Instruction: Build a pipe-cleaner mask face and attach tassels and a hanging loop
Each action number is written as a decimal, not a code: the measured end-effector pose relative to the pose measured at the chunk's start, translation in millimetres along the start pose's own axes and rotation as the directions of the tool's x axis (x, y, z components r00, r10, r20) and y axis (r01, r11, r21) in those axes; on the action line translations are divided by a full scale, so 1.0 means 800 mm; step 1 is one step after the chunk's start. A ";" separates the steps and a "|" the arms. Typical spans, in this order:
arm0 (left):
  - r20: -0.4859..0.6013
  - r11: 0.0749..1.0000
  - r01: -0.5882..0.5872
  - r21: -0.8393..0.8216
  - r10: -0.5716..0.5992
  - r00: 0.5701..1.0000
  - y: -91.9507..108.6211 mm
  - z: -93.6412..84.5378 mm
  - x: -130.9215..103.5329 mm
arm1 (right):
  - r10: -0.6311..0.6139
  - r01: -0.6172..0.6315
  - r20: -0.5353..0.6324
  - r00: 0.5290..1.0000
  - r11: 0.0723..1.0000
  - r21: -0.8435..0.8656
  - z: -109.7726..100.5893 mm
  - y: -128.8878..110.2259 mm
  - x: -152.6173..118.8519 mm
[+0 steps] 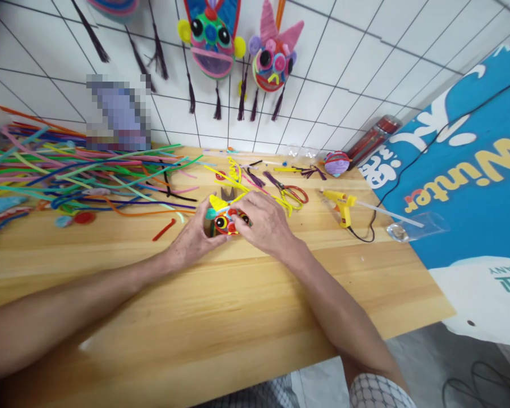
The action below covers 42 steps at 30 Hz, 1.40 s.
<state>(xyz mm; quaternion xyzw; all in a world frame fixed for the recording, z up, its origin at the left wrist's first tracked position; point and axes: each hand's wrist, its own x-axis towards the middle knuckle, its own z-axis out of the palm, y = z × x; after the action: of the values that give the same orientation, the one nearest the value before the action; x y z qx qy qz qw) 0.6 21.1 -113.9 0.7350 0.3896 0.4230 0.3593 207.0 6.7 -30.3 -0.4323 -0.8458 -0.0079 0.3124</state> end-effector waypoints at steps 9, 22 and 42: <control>0.012 1.000 0.003 0.014 -0.003 1.000 0.003 -0.002 0.000 | -0.005 0.005 -0.016 1.000 1.000 0.015 0.004 0.000 -0.002; 0.017 1.000 -0.001 0.028 0.001 1.000 0.007 -0.003 0.001 | -0.005 0.002 0.029 1.000 0.997 0.081 -0.004 -0.001 -0.001; -0.010 0.997 -0.043 0.072 0.044 0.999 0.000 0.001 0.001 | -0.015 0.015 -0.035 0.999 1.000 0.015 -0.002 -0.002 -0.006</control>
<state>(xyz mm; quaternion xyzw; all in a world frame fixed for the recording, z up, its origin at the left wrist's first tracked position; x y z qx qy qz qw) 1.9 21.1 -113.8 0.7530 0.3907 0.4209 0.3213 208.9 1.4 -31.3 -0.4232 -0.8436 -0.0112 0.3303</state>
